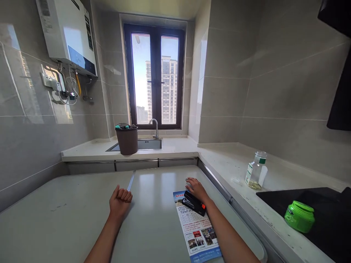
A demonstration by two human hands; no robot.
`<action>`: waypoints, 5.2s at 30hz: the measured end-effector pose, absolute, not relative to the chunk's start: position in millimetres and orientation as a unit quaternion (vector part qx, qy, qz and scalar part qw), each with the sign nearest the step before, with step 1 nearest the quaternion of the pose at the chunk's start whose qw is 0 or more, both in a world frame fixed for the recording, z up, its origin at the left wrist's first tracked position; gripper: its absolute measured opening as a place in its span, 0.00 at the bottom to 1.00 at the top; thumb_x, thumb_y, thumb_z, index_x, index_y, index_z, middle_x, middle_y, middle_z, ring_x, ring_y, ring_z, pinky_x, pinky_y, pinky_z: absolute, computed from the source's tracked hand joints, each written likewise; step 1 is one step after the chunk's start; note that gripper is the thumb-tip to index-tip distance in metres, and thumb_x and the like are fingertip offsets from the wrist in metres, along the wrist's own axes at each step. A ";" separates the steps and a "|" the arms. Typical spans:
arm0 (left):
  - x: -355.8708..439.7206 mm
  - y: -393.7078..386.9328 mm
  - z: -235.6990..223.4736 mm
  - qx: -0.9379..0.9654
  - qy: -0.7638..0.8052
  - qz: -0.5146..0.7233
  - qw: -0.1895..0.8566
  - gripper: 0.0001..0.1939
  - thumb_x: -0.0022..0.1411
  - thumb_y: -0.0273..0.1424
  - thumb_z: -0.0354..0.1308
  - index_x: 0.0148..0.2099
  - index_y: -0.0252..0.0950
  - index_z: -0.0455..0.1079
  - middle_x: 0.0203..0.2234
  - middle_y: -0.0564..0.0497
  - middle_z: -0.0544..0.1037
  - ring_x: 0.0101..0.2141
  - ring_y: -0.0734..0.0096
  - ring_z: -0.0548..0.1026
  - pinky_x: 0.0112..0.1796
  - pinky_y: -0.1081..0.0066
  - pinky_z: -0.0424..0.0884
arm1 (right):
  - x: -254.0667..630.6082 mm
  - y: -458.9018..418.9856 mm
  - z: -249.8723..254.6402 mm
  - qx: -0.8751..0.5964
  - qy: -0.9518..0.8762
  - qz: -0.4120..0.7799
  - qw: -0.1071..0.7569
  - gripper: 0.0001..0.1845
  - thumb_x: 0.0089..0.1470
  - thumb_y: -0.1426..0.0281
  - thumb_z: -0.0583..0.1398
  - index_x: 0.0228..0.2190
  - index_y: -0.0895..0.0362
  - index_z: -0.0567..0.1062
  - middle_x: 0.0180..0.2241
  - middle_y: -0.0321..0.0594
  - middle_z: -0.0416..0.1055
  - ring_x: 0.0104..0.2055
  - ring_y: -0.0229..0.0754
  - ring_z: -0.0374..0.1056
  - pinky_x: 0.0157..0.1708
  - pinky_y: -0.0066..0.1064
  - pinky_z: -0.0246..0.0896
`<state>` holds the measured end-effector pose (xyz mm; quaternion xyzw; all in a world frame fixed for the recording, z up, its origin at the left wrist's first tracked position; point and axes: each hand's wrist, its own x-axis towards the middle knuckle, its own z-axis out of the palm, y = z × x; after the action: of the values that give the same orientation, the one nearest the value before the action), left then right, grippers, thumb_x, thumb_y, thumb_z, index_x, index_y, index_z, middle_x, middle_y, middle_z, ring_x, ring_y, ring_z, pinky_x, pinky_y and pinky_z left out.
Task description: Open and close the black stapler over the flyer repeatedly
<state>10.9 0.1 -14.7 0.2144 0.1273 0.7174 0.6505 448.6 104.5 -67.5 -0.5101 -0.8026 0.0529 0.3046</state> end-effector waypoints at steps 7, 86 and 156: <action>-0.3 -4.4 -11.6 0.201 0.091 0.752 0.621 0.32 0.68 0.38 0.54 0.22 0.38 0.34 0.16 0.59 0.37 0.16 0.75 0.43 0.19 0.68 0.45 | 451.8 116.1 -80.8 -0.513 -0.823 0.077 0.231 0.26 0.63 0.63 0.53 0.59 0.59 0.71 0.65 0.46 0.61 0.68 0.46 0.56 0.68 0.40 0.46; -10.4 3.8 -18.0 0.175 0.068 0.797 0.574 0.27 0.65 0.28 0.54 0.22 0.37 0.40 0.13 0.57 0.48 0.16 0.76 0.51 0.19 0.69 0.47 | 491.0 79.6 -62.6 -0.632 -0.713 0.085 0.291 0.15 0.55 0.62 0.57 0.21 0.56 0.68 0.26 0.36 0.72 0.31 0.40 0.65 0.28 0.27 0.44; 89.7 -19.1 -21.7 0.865 0.417 0.232 0.159 0.11 0.60 0.38 0.61 0.45 0.42 0.74 0.46 0.47 0.75 0.48 0.57 0.70 0.50 0.63 0.64 | 384.1 13.6 -18.5 -0.330 -0.887 0.208 0.248 0.13 0.52 0.61 0.66 0.35 0.57 0.76 0.35 0.35 0.72 0.36 0.39 0.65 0.37 0.27 0.54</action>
<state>89.7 -19.1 -21.7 0.8646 0.4165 0.2315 0.1591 384.1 13.6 -18.5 -0.3301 -0.8867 0.2081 0.2480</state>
